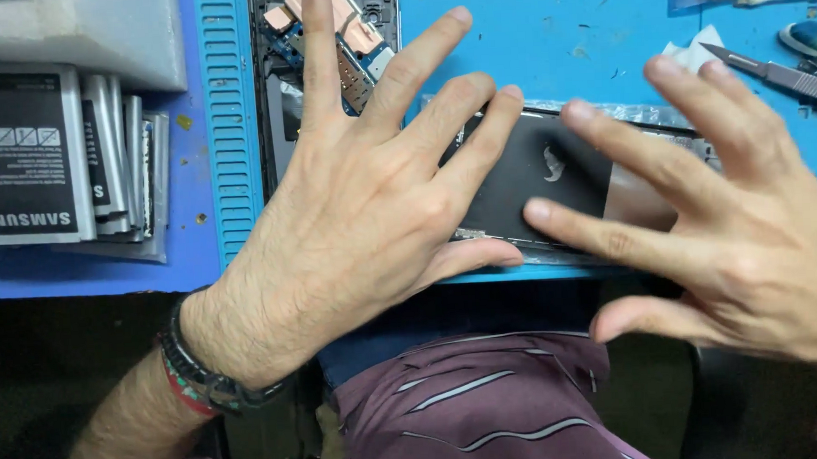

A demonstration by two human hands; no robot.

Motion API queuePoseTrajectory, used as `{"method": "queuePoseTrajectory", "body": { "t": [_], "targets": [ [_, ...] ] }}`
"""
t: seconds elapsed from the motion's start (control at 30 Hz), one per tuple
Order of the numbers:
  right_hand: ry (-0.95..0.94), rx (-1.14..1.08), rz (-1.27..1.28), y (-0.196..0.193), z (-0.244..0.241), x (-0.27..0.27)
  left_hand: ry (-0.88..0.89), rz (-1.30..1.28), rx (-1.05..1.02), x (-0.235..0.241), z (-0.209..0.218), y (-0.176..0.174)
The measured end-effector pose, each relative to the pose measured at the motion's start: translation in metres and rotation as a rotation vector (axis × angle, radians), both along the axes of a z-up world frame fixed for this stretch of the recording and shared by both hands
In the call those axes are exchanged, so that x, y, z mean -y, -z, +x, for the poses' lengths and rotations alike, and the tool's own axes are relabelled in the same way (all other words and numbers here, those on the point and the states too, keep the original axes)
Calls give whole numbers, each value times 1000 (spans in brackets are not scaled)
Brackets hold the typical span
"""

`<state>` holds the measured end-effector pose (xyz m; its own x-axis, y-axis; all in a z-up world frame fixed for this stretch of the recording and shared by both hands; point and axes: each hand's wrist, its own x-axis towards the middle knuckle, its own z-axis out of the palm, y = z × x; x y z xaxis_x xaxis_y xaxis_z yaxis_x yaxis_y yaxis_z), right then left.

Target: The person uses a small brush to clean the back of a disassembled smartphone, then uses tweezers and a blade to remove adhesive residue. The person flips the phone over to show the internal components and continues cleaning the back surface.

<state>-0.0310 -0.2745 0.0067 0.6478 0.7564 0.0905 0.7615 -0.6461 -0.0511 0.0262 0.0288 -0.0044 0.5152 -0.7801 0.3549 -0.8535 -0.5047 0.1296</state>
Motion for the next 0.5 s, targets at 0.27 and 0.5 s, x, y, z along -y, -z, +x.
{"method": "queuePoseTrajectory", "body": {
  "t": [0.27, 0.5],
  "targets": [
    [84, 124, -91, -2, 8, 2, -17, -11, 1, 1, -2, 1],
    [10, -21, -7, -9, -3, -4, -9, 41, 76, 0, -5, 6]
  ]
}}
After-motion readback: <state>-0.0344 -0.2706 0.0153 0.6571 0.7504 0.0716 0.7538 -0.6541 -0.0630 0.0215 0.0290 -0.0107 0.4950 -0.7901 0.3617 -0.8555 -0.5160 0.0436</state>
